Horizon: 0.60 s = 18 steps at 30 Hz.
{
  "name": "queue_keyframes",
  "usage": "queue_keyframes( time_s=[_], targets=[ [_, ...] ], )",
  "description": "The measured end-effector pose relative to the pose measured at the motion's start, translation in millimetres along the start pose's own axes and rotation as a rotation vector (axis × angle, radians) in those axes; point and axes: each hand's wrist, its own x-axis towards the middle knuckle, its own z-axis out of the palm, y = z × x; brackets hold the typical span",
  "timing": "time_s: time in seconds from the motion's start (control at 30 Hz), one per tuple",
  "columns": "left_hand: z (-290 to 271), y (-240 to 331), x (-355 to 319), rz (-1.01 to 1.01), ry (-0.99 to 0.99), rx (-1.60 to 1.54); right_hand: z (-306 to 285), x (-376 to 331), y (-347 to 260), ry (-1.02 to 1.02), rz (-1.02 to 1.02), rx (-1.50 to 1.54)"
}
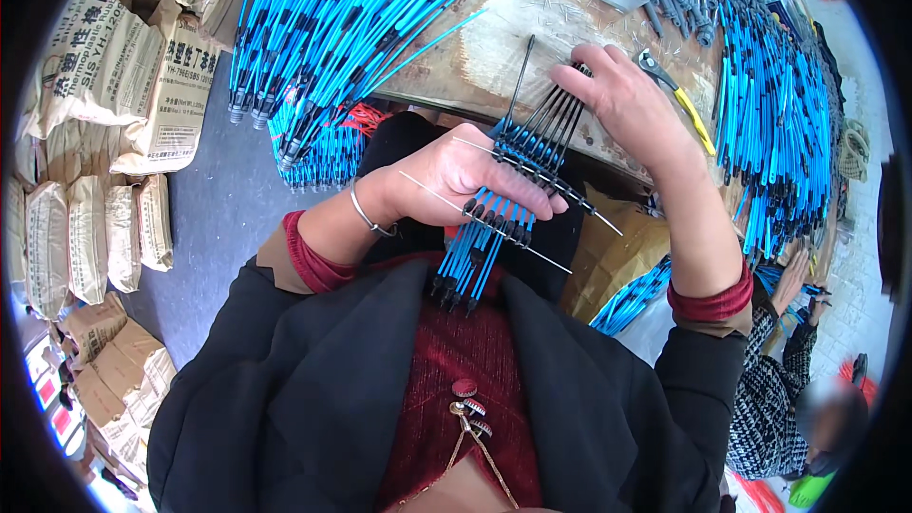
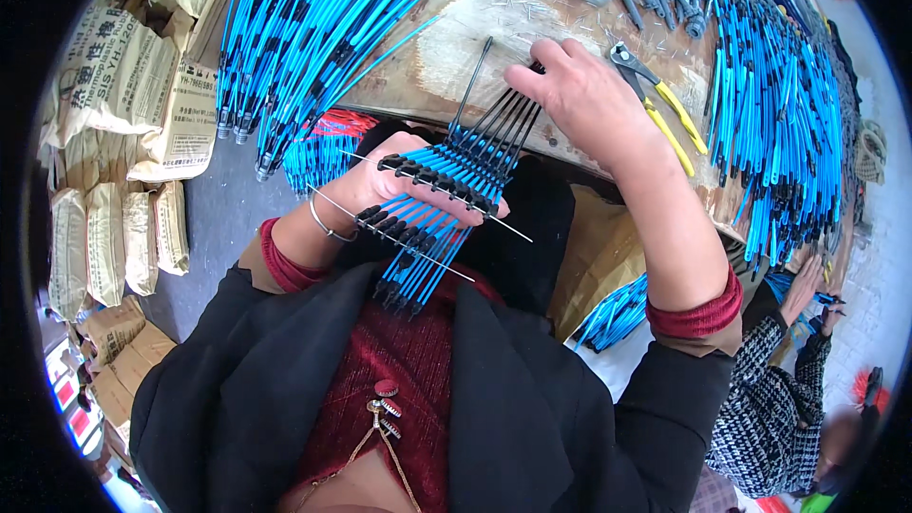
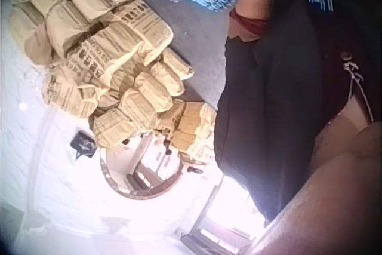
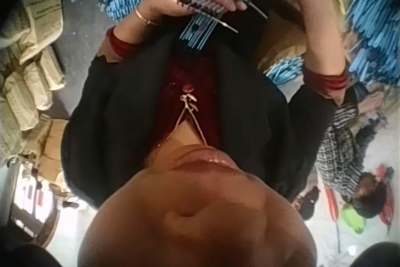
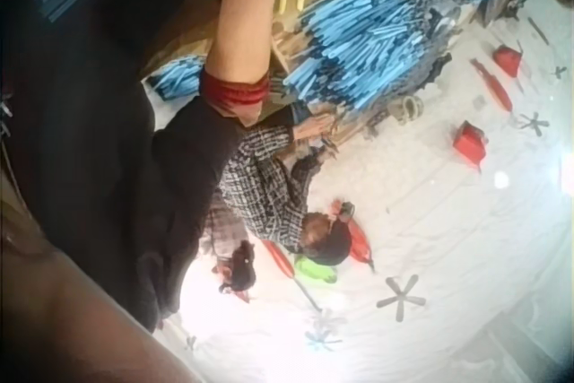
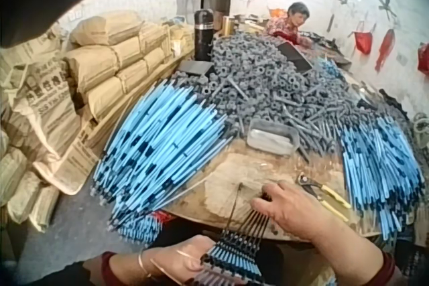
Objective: The person assembles plastic rib components by threading a wire through them, fitting them into a circular plastic hub, and cutting the excess wire with pliers.
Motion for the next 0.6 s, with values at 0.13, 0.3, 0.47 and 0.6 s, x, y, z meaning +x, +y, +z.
queue_keyframes(
  time_s=[0.13, 0.3, 0.47, 0.6],
  targets=[
    [-1.4, 2.0, 2.3, 0.053, -0.021, 0.011, -0.8, 3.6, 1.3, 0.000, -0.021, -0.013],
    [-10.3, 1.1, 3.8, 0.010, -0.063, 0.212, 1.7, 7.7, 4.9, 0.001, -0.049, -0.058],
    [-13.5, 5.9, 8.4, 0.170, -0.100, 0.314, 9.1, 13.6, -2.1, 0.066, -0.055, -0.205],
    [-13.4, 6.9, 7.9, 0.283, -0.114, 0.413, 5.7, 14.8, -5.6, 0.043, -0.090, -0.276]
  ],
)
